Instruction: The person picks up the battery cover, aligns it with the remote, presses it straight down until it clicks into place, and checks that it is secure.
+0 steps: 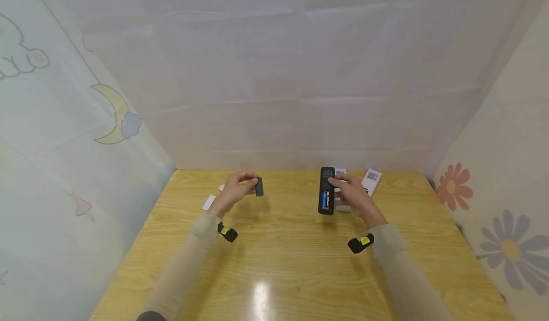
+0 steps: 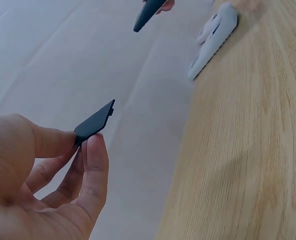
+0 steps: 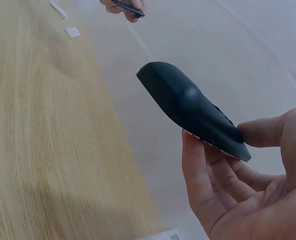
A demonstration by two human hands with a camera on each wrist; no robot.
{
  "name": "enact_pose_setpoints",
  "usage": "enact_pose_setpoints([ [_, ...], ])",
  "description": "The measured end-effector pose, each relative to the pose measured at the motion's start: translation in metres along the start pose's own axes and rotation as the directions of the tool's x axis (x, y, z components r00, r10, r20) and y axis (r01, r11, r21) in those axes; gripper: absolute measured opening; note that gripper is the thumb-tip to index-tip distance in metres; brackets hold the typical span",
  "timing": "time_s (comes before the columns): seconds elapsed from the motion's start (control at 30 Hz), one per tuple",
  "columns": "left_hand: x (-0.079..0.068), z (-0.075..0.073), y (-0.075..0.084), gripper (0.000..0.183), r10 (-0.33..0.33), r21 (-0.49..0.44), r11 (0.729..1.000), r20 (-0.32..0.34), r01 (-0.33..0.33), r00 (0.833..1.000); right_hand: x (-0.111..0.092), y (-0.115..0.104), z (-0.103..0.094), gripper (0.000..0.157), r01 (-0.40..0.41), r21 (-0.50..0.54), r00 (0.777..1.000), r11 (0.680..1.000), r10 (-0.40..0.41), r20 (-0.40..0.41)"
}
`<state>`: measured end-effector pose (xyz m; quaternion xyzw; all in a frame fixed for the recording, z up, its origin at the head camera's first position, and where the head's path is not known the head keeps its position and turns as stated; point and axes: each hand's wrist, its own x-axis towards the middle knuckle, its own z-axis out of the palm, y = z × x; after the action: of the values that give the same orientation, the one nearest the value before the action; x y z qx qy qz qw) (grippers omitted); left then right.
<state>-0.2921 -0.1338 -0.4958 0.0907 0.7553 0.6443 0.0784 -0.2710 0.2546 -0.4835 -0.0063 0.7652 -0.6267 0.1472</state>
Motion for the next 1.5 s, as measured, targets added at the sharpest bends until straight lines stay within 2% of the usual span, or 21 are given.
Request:
enact_pose_setpoints([
  [0.27, 0.001, 0.005, 0.000, 0.032, 0.011, 0.005, 1.000, -0.011, -0.011, 1.000, 0.003, 0.000, 0.005, 0.074, -0.003, -0.008, 1.000, 1.000, 0.003, -0.020],
  [0.47, -0.003, 0.010, 0.009, 0.025, 0.015, -0.015, 1.000, -0.011, -0.015, 1.000, 0.005, -0.002, 0.011, 0.072, -0.011, -0.038, 1.000, 0.999, 0.011, -0.013],
  [0.6, -0.005, 0.012, 0.016, 0.027, 0.030, -0.017, 0.999, -0.001, -0.030, 1.000, 0.006, -0.003, 0.016, 0.069, -0.018, -0.050, 1.000, 0.999, 0.018, -0.003],
  [0.83, -0.007, 0.016, 0.025, 0.029, 0.048, 0.014, 0.999, 0.010, -0.049, 0.999, 0.008, -0.002, 0.025, 0.072, -0.018, -0.038, 1.000, 0.999, 0.019, 0.010],
  [1.1, -0.009, 0.018, 0.032, 0.030, 0.066, 0.006, 0.998, 0.015, -0.066, 0.998, 0.011, -0.003, 0.031, 0.079, -0.004, -0.025, 1.000, 1.000, 0.005, 0.027],
  [1.5, -0.008, 0.022, 0.037, 0.028, 0.069, 0.010, 0.998, 0.008, -0.069, 0.998, 0.011, -0.007, 0.036, 0.077, 0.002, -0.007, 0.999, 1.000, -0.002, 0.040],
])
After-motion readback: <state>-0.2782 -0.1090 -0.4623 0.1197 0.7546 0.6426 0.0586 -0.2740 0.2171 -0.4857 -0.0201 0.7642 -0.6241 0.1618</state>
